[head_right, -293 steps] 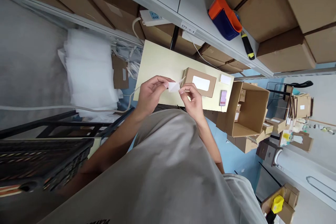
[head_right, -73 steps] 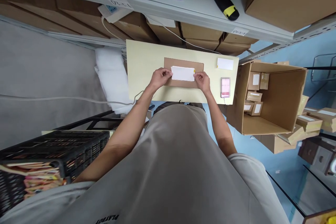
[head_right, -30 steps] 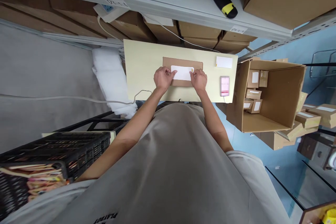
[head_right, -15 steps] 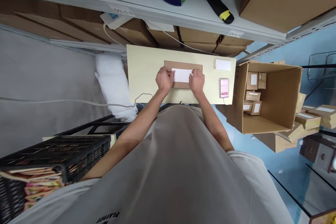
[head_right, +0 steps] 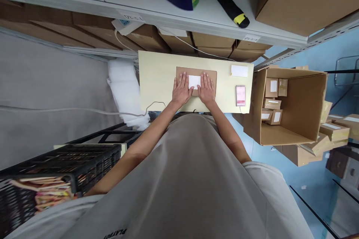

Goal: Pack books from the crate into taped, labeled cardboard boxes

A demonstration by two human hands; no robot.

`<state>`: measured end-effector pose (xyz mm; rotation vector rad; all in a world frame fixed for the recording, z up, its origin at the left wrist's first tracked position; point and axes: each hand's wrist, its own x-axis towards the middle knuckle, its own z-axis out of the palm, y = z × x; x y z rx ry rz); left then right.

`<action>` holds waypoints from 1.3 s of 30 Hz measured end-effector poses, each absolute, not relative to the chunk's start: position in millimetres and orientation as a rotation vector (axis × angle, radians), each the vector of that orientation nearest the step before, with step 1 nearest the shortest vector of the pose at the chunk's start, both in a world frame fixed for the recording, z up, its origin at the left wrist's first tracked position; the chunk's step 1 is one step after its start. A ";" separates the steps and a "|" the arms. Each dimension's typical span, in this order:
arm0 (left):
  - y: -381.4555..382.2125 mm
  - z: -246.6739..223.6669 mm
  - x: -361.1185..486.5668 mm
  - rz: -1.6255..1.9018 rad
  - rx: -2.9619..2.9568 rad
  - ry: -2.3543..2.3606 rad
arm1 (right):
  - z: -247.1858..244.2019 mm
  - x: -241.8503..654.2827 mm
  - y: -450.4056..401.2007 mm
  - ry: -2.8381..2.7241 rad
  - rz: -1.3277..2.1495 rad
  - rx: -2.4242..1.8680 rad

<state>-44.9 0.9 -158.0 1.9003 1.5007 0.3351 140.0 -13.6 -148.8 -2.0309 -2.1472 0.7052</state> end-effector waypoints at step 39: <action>-12.2 -157.2 -28.4 0.264 1.932 1.521 | -157.6 164.5 -13.6 -2.217 0.764 -1.901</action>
